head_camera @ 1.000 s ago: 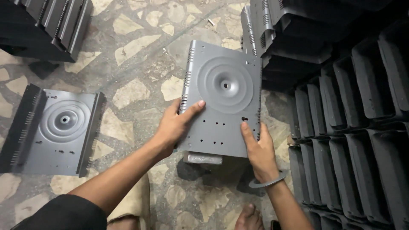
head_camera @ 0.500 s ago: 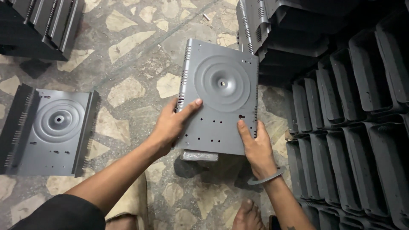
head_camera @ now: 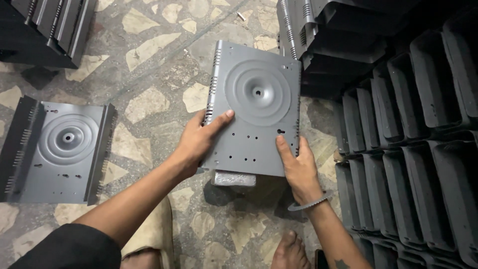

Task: The person repeatedly picks up a metal panel, places it on a metal block, and uses a hammer to drive nails into pre-drilled holes. After each panel is fastened, it is set aside and the process repeats with another panel.

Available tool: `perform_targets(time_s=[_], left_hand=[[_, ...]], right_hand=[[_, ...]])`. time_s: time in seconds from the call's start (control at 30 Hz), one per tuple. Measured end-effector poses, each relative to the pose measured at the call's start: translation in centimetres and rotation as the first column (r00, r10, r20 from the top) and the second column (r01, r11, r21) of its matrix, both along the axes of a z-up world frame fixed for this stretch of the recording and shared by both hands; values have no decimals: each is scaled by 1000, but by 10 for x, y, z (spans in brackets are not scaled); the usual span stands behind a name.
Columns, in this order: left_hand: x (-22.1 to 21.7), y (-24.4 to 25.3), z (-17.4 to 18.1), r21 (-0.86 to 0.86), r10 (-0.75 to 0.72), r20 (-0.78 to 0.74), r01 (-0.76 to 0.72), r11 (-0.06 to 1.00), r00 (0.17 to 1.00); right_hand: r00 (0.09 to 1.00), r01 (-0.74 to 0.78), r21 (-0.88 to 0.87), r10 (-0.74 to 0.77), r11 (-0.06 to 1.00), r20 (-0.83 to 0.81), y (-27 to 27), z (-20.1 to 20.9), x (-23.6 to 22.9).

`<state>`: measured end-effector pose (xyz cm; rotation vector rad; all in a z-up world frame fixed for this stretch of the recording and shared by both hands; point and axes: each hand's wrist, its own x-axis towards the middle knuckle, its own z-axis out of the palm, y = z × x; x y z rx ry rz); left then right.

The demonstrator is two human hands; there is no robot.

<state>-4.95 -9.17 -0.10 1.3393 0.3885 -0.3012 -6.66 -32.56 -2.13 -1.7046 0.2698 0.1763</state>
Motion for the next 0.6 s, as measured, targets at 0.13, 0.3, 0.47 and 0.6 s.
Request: perform_targets(time_s=[0.13, 0.3, 0.47, 0.6], left_hand=[[1, 2, 1, 3, 1, -6, -1, 1000, 1000], [1, 3, 1, 22, -5, -2, 5, 1000, 1000], [1, 3, -3, 9, 2, 4, -2, 1000, 1000], [1, 3, -1, 18, 1, -16, -1, 1000, 1000]], right_hand=[[1000, -8, 6, 9, 1000, -19, 3, 5, 0], [1000, -19, -1, 19, 1000, -11, 2, 4, 0], [1000, -18, 12, 18, 1000, -9, 3, 5, 0], [1000, -13, 22, 13, 1000, -6, 2, 3, 0]])
